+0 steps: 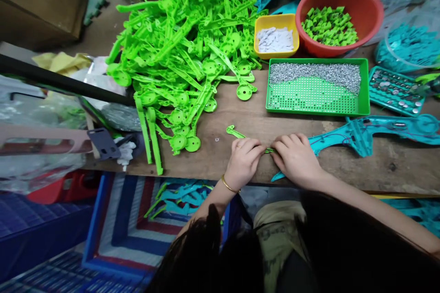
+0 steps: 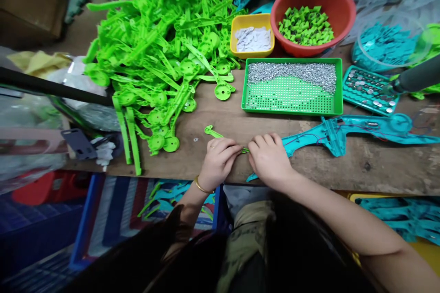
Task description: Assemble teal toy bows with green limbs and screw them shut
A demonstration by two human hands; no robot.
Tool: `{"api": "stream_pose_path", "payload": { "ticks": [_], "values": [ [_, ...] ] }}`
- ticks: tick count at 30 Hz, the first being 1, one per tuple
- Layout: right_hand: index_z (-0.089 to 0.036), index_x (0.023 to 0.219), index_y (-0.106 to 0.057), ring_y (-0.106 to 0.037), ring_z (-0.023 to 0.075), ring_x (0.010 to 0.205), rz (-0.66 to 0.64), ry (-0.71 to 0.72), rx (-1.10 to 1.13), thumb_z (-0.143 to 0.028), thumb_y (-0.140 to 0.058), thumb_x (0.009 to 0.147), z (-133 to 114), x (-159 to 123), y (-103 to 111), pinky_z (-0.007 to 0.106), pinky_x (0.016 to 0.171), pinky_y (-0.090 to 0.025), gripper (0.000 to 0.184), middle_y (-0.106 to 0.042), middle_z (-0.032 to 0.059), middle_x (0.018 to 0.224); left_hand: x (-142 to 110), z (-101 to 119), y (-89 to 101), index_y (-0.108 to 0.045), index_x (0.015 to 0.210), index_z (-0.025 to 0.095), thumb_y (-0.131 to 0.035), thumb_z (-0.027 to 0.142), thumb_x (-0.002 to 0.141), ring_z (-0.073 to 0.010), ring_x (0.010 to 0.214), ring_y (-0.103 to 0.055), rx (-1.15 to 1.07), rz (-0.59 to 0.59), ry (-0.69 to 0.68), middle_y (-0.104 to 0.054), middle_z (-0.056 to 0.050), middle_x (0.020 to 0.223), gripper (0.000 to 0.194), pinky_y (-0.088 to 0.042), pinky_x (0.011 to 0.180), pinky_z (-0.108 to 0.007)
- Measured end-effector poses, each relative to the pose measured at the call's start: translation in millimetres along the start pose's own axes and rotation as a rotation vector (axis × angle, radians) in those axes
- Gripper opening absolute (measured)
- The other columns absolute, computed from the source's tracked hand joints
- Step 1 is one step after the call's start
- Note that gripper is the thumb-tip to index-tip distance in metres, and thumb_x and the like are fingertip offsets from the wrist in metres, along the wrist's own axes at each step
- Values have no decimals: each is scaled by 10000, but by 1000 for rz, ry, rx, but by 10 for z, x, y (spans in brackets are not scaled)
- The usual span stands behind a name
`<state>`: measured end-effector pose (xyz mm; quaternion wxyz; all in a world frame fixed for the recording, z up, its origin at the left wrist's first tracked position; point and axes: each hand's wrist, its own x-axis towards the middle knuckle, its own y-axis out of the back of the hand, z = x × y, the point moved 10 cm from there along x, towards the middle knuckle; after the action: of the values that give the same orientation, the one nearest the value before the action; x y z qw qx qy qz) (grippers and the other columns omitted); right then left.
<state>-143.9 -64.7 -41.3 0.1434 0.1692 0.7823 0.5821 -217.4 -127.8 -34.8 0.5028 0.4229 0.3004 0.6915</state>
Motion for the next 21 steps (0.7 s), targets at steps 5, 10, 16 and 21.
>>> {"api": "stream_pose_path", "payload": {
  "ticks": [5,10,16,21],
  "values": [
    [-195,947,-659,-516,220,937,-75,17,68,-286,-493,929,-25,66,-50,366,876,-286,189,-650,50,970,15,-12,21,-684,981,182,-505,183,940,-175,955,-584,-7,31,-38,-688,-49,966,184,-392,909,-355],
    [-195,889,-663,-521,207,915,-104,-12,104,-267,-468,936,-26,123,-79,355,848,-284,213,-639,45,924,22,-50,44,-679,928,179,-555,182,917,-167,926,-591,-71,45,-10,-691,-36,941,125,-407,897,-353],
    [-202,857,-682,-529,199,886,-112,-34,114,-275,-472,932,-14,138,-96,359,842,-269,235,-641,40,885,-50,96,86,-666,931,158,-532,124,901,-198,965,-580,82,119,-25,-684,-72,950,142,-416,943,-394],
    [-196,819,-673,-541,193,874,-145,-64,108,-276,-466,932,-6,172,-109,356,800,-265,250,-643,44,873,-80,168,59,-663,942,152,-485,116,904,-221,963,-579,187,151,-12,-680,-87,947,186,-430,949,-414]
  ]
}}
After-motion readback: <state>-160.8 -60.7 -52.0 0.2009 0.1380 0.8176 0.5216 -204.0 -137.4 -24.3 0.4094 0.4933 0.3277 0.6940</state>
